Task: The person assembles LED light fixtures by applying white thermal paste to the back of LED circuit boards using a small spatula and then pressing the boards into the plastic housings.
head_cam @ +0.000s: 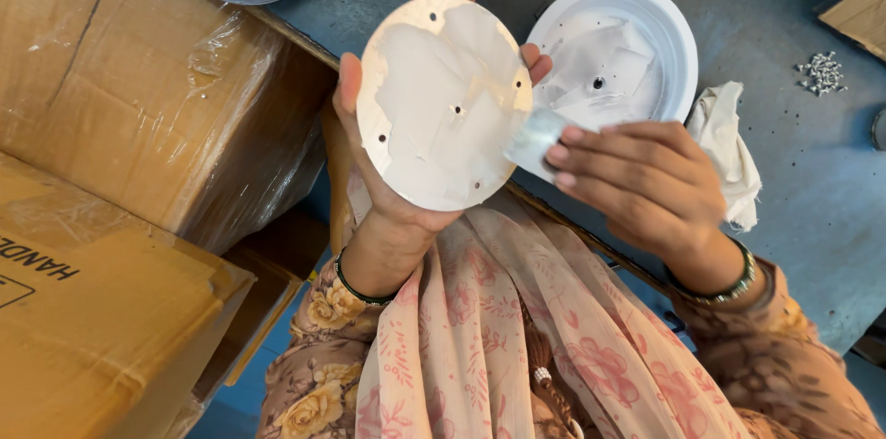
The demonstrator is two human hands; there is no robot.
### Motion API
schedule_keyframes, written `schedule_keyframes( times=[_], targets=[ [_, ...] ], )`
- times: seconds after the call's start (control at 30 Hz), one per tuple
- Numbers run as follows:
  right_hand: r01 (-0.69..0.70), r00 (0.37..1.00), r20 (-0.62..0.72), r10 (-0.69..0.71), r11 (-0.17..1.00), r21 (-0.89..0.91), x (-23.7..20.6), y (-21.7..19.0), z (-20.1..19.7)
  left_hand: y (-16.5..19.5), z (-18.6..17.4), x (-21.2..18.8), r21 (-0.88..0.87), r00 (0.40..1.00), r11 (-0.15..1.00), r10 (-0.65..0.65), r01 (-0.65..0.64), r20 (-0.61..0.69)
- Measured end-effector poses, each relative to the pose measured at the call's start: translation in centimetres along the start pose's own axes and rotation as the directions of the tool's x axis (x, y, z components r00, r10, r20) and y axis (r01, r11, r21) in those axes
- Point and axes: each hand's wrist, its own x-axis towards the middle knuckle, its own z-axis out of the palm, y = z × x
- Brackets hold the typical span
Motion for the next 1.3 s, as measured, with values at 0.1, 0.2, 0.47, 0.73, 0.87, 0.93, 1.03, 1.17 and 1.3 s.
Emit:
schedule_keyframes(
  times=[0.1, 0.2, 0.47, 0.73, 0.87, 0.93, 1.03, 1.17, 1.3],
  targets=[
    [0.031, 1.0, 0.003, -0.031, 0.999, -0.027, 0.3, 0.5, 0.8, -0.4, 0.2, -0.3, -0.004, 0.999, 0.999, -0.036, 0.036, 0.037],
    [0.081, 0.996, 0.038, -0.08, 0.996, -0.028, 0.3, 0.5, 1.7, -0.2, 0.5, -0.8, 0.008, 0.999, 1.0, -0.026, 0.026, 0.038],
    [0.015, 0.992, 0.125, -0.009, 0.999, -0.047, -1.8, -0.8, 1.4, 0.9, 1.2, -0.4, -0.088, 0.997, 0.993, -0.075, 0.072, -0.023],
    [0.005, 0.998, 0.056, -0.006, 1.0, 0.011, -1.5, -0.8, 0.4, 1.5, 0.8, -0.5, 0.005, 0.996, 0.999, 0.044, -0.044, -0.075],
    [0.159, 0.986, 0.046, -0.159, 0.987, 0.003, 0.0, 0.1, 1.2, 0.4, 0.8, -1.1, 0.117, 0.999, 0.993, -0.012, 0.016, -0.034],
    [0.196, 0.979, 0.047, -0.196, 0.981, 0.01, 0.5, 0.4, 1.6, 0.4, 0.9, -1.5, 0.153, 1.0, 0.988, -0.008, 0.008, -0.006],
    [0.195, 0.978, 0.069, -0.195, 0.981, 0.016, 0.7, 0.5, 1.6, 0.8, 0.9, -1.6, 0.084, 0.999, 0.995, 0.051, -0.05, -0.005],
    [0.113, 0.989, 0.1, -0.113, 0.994, 0.004, 0.2, 0.4, 0.6, 1.2, 0.7, -1.2, 0.072, 0.997, 0.995, 0.068, -0.067, -0.02],
    [0.16, 0.985, 0.073, -0.157, 0.987, -0.034, 0.1, 0.9, 0.5, 0.7, 0.5, -0.9, 0.077, 1.0, 0.997, 0.001, 0.001, -0.016]
  ],
)
